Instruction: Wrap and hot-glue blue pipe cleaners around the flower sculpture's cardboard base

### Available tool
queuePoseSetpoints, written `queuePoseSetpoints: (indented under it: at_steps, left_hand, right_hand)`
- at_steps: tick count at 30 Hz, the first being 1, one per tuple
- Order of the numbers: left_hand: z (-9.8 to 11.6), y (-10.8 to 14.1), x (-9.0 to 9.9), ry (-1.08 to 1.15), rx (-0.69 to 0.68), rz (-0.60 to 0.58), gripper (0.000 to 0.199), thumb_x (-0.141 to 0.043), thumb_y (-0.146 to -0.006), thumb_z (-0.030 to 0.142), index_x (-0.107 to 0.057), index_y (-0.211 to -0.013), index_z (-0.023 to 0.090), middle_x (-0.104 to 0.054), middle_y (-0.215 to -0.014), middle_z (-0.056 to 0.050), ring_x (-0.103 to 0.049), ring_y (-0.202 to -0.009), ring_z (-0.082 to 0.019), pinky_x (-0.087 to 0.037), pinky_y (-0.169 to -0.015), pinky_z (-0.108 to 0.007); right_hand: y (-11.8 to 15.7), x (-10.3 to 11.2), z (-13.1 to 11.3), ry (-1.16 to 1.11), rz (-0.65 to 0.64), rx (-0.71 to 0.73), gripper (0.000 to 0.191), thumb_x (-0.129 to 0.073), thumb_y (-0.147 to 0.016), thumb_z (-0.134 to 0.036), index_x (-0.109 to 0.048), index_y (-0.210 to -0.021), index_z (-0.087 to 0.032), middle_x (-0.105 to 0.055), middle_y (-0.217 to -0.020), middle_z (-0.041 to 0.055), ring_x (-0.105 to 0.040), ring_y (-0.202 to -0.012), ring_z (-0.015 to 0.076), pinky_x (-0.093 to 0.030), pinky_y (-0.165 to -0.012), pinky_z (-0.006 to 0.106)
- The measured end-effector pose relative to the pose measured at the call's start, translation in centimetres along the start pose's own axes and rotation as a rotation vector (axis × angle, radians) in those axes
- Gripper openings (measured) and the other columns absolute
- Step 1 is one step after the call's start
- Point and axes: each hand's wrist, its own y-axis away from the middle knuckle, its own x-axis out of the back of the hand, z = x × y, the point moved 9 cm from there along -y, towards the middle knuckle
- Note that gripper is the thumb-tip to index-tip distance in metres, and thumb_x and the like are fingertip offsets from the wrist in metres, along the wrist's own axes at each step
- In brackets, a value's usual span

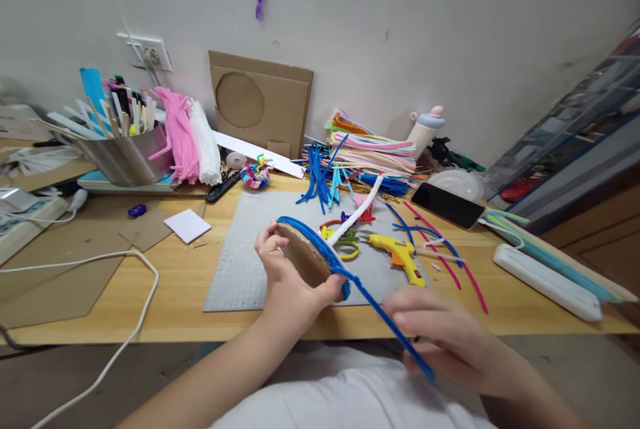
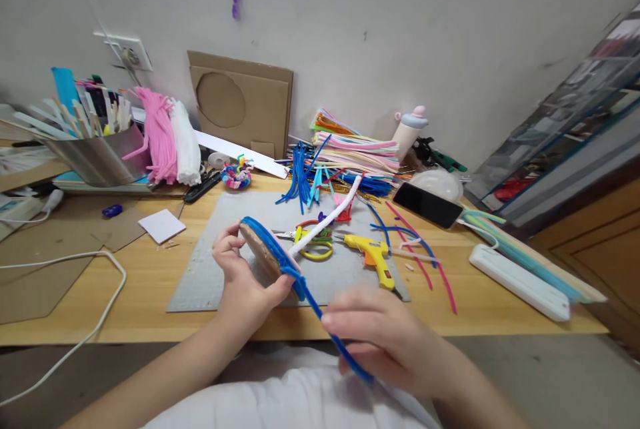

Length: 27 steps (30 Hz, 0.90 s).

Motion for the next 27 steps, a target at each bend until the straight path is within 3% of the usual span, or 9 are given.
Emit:
queuePoseSetpoints:
  at_steps: [3,8,15,18,23,27]
  left_hand:
    - [0.3,0.0,-0.1,-0.006,-0.021,-0.008,0.077,-0.078,-0.054,0.033,-0.025,-0.109,0.025,-0.031,-0.135,-0.016,-0.035,-0.133,-0.034,-0.032,-0.109,-0.058]
    - [1.2,0.3,-0.3,-0.003,-0.089,-0.013,0.080,-0.081,-0.053,0.035,-0.025,-0.110,0.026,-0.029,-0.138,-0.017,-0.032,-0.136,-0.034,-0.032,-0.110,-0.058]
    - [1.5,0.6,-0.7,-0.013,-0.124,-0.033,0.085,-0.084,-0.053,0.043,-0.026,-0.111,0.026,-0.027,-0.139,-0.018,-0.031,-0.139,-0.037,-0.035,-0.109,-0.060]
    - [1.7,0.7,-0.8,-0.018,-0.130,-0.047,0.085,-0.085,-0.054,0.044,-0.026,-0.112,0.026,-0.025,-0.141,-0.018,-0.031,-0.140,-0.038,-0.036,-0.108,-0.061]
    - [1.9,0.8,-0.9,-0.012,-0.133,-0.059,0.087,-0.086,-0.053,0.044,-0.026,-0.113,0.026,-0.024,-0.142,-0.018,-0.029,-0.141,-0.038,-0.035,-0.109,-0.062]
    - [1.9,1.1,-1.2,0.000,-0.144,-0.070,0.087,-0.086,-0.055,0.046,-0.026,-0.115,0.026,-0.023,-0.144,-0.019,-0.025,-0.144,-0.038,-0.036,-0.109,-0.062]
  right_hand:
    - [-2.2,0.9,-2.4,-0.116,-0.065,0.039,0.027,-0.053,-0.101,-0.027,-0.062,-0.125,-0.021,-0.069,-0.109,0.0104,-0.069,-0.096,0.0175,-0.056,-0.088,0.028]
    - [-5.2,1.5,-4.6,-0.214,-0.126,0.119,0.025,-0.052,-0.102,-0.024,-0.066,-0.118,-0.013,-0.069,-0.098,0.0116,-0.068,-0.095,0.0196,-0.054,-0.090,0.032]
    - [-8.1,3.7,-1.7,-0.328,0.210,-0.188,0.020,-0.058,-0.099,-0.031,-0.077,-0.099,-0.022,-0.074,-0.080,0.0046,-0.069,-0.074,0.0169,-0.055,-0.065,0.026]
    - [-9.3,3.6,-0.2,-0.442,0.222,-0.294,0.017,-0.065,-0.095,-0.033,-0.079,-0.095,-0.023,-0.075,-0.073,0.0036,-0.067,-0.063,0.0152,-0.052,-0.052,0.024]
    - [-11.1,2.8,2.0,-0.529,0.207,-0.440,0.028,-0.073,-0.085,-0.050,-0.079,-0.083,-0.022,-0.072,-0.066,0.0028,-0.063,-0.054,0.0131,-0.051,-0.047,0.023]
    - [-11.9,1.8,2.3,-0.517,0.164,-0.484,0.028,-0.073,-0.084,-0.049,-0.079,-0.083,-0.021,-0.073,-0.067,0.0028,-0.064,-0.056,0.0128,-0.048,-0.046,0.021]
